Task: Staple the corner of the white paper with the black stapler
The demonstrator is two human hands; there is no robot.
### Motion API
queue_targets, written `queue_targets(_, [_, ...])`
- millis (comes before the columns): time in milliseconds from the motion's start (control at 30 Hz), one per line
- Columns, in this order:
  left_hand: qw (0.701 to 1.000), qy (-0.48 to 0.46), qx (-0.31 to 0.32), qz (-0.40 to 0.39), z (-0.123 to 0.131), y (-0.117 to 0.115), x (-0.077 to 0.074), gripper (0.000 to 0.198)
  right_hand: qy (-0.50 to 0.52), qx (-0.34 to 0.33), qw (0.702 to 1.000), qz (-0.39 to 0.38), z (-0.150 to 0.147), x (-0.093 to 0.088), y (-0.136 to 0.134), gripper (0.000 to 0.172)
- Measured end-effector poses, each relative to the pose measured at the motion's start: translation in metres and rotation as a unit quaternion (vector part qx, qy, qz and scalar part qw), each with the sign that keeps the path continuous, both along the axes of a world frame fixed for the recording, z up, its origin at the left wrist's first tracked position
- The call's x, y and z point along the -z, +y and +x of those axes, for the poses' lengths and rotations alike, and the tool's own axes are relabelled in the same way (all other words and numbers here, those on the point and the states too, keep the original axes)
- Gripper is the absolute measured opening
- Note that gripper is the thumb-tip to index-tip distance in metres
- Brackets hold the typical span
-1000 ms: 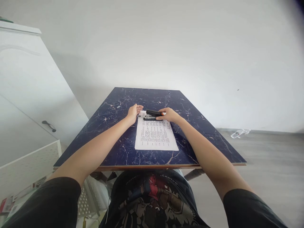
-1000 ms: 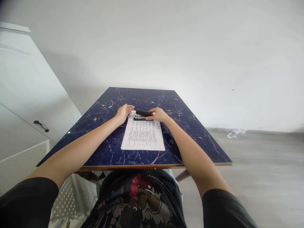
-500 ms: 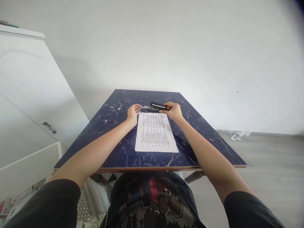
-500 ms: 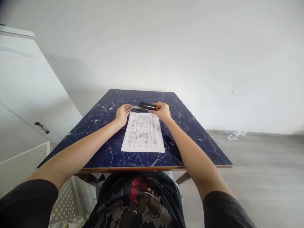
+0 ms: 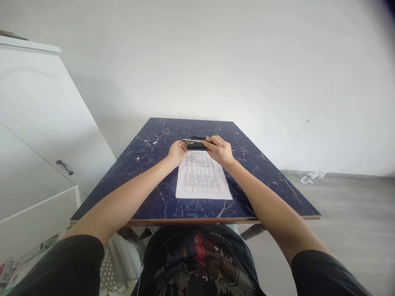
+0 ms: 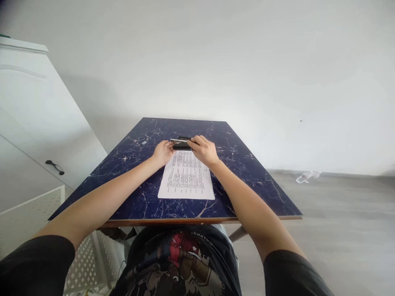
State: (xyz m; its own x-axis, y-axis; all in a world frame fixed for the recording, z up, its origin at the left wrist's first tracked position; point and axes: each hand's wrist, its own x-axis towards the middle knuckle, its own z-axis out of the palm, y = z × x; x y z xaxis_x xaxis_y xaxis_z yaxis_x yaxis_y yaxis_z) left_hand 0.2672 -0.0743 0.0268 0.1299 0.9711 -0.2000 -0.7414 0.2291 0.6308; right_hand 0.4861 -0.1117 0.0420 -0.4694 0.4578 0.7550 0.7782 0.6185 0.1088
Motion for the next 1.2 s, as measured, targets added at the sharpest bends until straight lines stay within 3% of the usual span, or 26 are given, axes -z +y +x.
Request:
queue_targets(100, [1.0,-0.01,-0.009,-0.012,0.0,0.002,0.0,0.022,-0.057,-0.004,0.997,0.055,0.002,0.0,0.001,0.034])
queue_targets(267, [1.0,-0.003,-0.015,0.009,0.001,0.007,0.005,0.017,-0.089,-0.003,0.994,0.066,0.001,-0.002,-0.002,0.034])
queue_targets(367, [0.999,0.03,-0.03,0.034,0.002,0.008,0.01,0.019,-0.065,0.006,0.996,0.054,-0.002,-0.003,-0.003,0.035])
queue_targets(467, [0.987,0.118,-0.095,0.058,0.0,0.008,0.015,0.023,0.029,0.035,0.999,0.021,-0.004,-0.003,-0.003,0.031])
queue_targets(567, [0.943,0.231,-0.197,0.139,-0.007,0.009,0.016,0.022,0.163,0.091,0.981,-0.059,-0.004,-0.004,-0.001,0.024])
queue_targets(667, [0.864,0.322,-0.27,0.279,-0.014,0.006,0.011,0.024,0.235,0.14,0.944,-0.182,-0.001,-0.006,0.003,0.032])
queue_targets(767, [0.784,0.384,-0.287,0.394,-0.016,-0.003,0.003,0.031,0.235,0.144,0.913,-0.301,0.001,-0.004,0.009,0.037])
queue_targets(867, [0.731,0.428,-0.256,0.466,-0.011,-0.015,0.0,0.034,0.201,0.128,0.902,-0.36,-0.003,0.0,0.011,0.038])
queue_targets(1033, [0.699,0.438,-0.149,0.544,0.001,-0.03,0.005,0.028,0.146,0.122,0.914,-0.359,-0.013,0.008,0.01,0.036])
queue_targets(1200, [0.692,0.447,-0.109,0.556,0.004,-0.035,0.008,0.017,0.119,0.112,0.922,-0.351,-0.015,0.014,0.011,0.032])
